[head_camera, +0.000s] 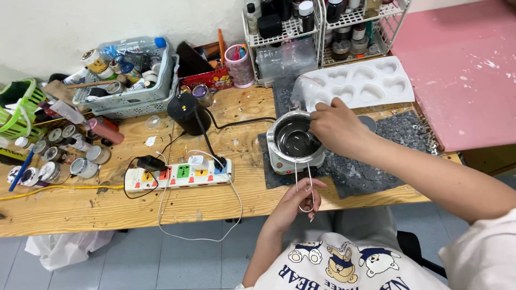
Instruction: The recorder prepares several small candle molds and pours liquid wax into them using a small metal pot.
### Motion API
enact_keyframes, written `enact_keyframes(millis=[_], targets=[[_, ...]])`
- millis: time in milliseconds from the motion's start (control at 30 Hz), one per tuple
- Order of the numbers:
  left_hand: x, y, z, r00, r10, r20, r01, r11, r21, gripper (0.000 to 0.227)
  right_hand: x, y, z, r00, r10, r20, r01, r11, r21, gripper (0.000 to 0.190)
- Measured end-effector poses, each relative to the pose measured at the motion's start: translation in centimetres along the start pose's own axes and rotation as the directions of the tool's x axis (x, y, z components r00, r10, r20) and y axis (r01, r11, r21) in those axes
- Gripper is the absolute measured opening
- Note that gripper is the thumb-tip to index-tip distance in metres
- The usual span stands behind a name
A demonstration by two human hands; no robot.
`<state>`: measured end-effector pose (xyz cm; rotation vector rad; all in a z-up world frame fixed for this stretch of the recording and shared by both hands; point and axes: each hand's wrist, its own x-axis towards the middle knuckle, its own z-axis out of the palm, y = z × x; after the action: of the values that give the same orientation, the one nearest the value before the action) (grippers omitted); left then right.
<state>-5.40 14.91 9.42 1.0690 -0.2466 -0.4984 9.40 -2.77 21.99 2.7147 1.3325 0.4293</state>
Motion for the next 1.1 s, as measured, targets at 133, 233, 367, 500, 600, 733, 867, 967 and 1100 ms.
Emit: enact_keyframes(millis=[133,233,367,500,600,733,867,967,1100], targets=[[0.1,0.0,-0.2,1.000,-0.002,0.006,0.002,1.000,-0.027,0.033,-2.5,-0.1,0.0,0.991,-0.013,-0.137,0.014,1.000,0.001,0.013],[0.1,-0.1,-0.3,1.000,-0.009,-0.015,0.008,0.998,-0.063,0.035,-4.6,-0.5,0.7,0.959,-0.050,-0.280,0.040,0.998,-0.042,0.009],[0.0,-0.1,-0.3,0.999,-0.021,-0.032,0.019,0.998,-0.063,0.036,-7.1,-1.2,1.8,0.925,0.014,-0.380,-0.009,1.000,0.014,0.010],[0.0,-0.2,-0.2,0.999,-0.021,-0.042,0.018,0.997,-0.074,0.035,-8.8,-1.8,2.4,0.877,0.041,-0.480,-0.015,0.998,0.058,0.013],[0.0,-0.2,-0.1,0.999,-0.010,-0.047,0.006,0.996,-0.086,0.036,-9.6,-1.9,2.9,0.845,0.060,-0.531,-0.021,0.997,0.078,0.016],[-0.2,0.0,0.2,0.996,-0.010,-0.088,0.004,0.997,-0.072,0.038,-10.3,-2.2,4.1,0.822,0.124,-0.555,-0.032,0.985,0.172,0.013],[-0.2,0.0,0.2,0.993,-0.026,-0.117,0.018,0.997,-0.074,0.038,-10.7,-2.4,4.8,0.788,0.182,-0.588,-0.050,0.971,0.233,0.017],[-0.2,0.1,0.3,0.993,-0.022,-0.118,0.013,0.997,-0.075,0.037,-10.9,-2.4,5.3,0.775,0.200,-0.599,-0.056,0.967,0.250,0.019],[-0.3,-0.1,0.2,0.992,-0.020,-0.124,0.009,0.996,-0.088,0.038,-11.0,-2.3,5.5,0.758,0.212,-0.617,-0.052,0.963,0.266,0.018]])
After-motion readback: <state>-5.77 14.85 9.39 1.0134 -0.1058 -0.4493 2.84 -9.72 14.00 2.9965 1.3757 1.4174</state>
